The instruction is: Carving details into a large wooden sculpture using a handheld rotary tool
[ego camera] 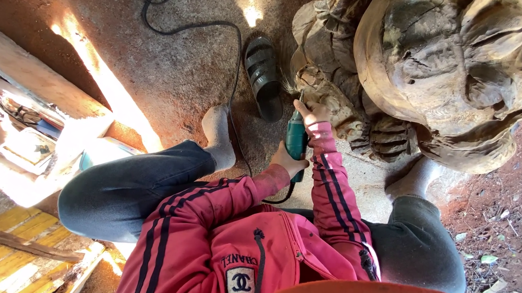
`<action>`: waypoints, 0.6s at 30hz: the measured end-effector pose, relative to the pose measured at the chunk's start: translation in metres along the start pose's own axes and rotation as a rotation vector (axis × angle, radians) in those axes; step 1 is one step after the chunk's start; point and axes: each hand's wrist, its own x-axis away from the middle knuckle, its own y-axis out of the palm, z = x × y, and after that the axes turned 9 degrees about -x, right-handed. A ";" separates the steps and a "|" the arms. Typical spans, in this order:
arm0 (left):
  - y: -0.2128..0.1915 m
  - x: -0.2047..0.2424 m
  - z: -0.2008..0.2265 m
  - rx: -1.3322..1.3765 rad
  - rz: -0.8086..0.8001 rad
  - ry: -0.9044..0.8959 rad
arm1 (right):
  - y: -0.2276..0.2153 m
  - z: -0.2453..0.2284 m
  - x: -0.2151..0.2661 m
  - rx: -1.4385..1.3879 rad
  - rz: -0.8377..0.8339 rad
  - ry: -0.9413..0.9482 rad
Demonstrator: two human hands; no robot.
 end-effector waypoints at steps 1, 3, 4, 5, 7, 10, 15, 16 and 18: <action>0.002 0.002 0.001 0.000 -0.001 -0.001 | -0.001 -0.005 0.002 0.000 0.000 0.001; 0.004 0.006 0.005 0.005 0.008 -0.010 | -0.003 -0.017 0.006 -0.033 -0.023 -0.005; 0.005 0.007 0.005 0.005 0.009 -0.010 | -0.004 -0.023 0.008 -0.034 -0.023 -0.006; 0.005 0.009 0.004 0.028 0.008 -0.005 | -0.005 -0.029 0.010 -0.046 -0.037 -0.007; 0.007 0.010 0.004 0.051 0.010 0.002 | -0.004 -0.027 0.008 -0.059 -0.052 -0.012; 0.008 0.007 0.001 0.053 -0.007 0.010 | 0.000 -0.012 0.003 -0.088 -0.057 -0.018; 0.003 0.001 -0.005 0.010 -0.021 0.032 | -0.001 -0.008 0.003 0.006 0.000 -0.020; 0.004 -0.003 -0.007 0.011 -0.023 0.031 | -0.002 -0.006 0.003 0.006 -0.001 -0.019; 0.005 -0.012 -0.012 -0.029 -0.036 0.054 | -0.003 -0.002 0.003 -0.034 0.010 0.023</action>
